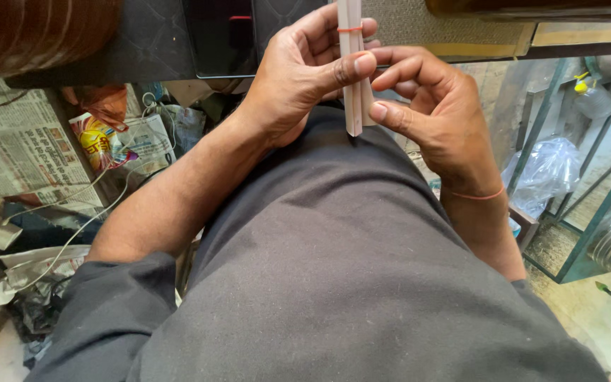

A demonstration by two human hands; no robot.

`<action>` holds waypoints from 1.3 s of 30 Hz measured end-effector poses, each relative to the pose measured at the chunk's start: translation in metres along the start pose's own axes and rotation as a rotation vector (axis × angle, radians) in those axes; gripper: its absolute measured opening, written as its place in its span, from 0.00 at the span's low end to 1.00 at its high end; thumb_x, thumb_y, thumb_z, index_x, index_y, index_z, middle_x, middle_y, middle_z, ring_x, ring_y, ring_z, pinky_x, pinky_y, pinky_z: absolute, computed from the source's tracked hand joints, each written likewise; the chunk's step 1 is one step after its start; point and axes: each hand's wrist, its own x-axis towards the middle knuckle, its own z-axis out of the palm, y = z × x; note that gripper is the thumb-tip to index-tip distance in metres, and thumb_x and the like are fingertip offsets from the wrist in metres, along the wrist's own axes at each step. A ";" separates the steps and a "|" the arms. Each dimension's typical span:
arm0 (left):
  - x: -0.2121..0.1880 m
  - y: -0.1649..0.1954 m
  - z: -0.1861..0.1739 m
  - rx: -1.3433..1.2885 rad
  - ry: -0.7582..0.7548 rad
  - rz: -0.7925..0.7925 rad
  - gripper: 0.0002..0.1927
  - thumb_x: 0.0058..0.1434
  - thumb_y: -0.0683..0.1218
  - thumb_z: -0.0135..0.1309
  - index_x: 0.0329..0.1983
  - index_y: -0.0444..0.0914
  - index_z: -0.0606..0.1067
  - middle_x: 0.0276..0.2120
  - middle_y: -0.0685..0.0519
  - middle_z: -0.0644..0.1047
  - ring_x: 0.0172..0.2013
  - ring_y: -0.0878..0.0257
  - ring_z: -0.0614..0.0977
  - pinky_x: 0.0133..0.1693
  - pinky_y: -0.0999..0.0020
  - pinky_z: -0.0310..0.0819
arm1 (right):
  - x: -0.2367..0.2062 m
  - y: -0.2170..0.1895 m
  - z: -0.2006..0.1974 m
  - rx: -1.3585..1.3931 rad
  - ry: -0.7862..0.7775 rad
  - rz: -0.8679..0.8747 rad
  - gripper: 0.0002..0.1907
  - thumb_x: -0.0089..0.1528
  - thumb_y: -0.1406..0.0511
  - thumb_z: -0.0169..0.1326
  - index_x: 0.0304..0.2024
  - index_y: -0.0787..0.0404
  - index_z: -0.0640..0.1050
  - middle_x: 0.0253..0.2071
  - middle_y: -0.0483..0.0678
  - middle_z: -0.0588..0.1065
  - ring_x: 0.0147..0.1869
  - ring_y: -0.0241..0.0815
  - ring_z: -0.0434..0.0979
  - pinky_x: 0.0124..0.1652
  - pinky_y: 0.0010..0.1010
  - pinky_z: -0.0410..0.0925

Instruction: The person wraps a small rectangular paper label around a plastic bottle filled with amber liquid. They fold the paper, align it around the bottle, and secure it in place by hand.

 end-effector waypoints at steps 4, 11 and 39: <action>0.004 0.003 0.008 0.042 0.092 0.062 0.34 0.63 0.46 0.70 0.67 0.31 0.68 0.56 0.47 0.78 0.58 0.60 0.81 0.60 0.61 0.82 | -0.004 -0.021 0.019 -0.588 0.101 -0.179 0.13 0.66 0.77 0.58 0.53 0.67 0.78 0.62 0.53 0.74 0.67 0.45 0.78 0.66 0.36 0.74; 0.011 0.018 0.032 0.001 0.185 0.024 0.34 0.61 0.49 0.68 0.65 0.31 0.69 0.51 0.50 0.78 0.52 0.64 0.81 0.53 0.64 0.82 | -0.011 -0.036 0.022 -0.824 0.220 -0.368 0.10 0.66 0.76 0.59 0.49 0.64 0.78 0.53 0.53 0.80 0.56 0.43 0.83 0.55 0.30 0.73; -0.015 0.002 0.018 0.003 0.012 0.018 0.38 0.62 0.44 0.72 0.70 0.30 0.67 0.58 0.44 0.76 0.58 0.58 0.80 0.62 0.60 0.80 | -0.020 -0.037 0.015 -0.122 0.057 0.078 0.12 0.64 0.76 0.64 0.51 0.70 0.80 0.53 0.52 0.80 0.57 0.38 0.82 0.60 0.29 0.76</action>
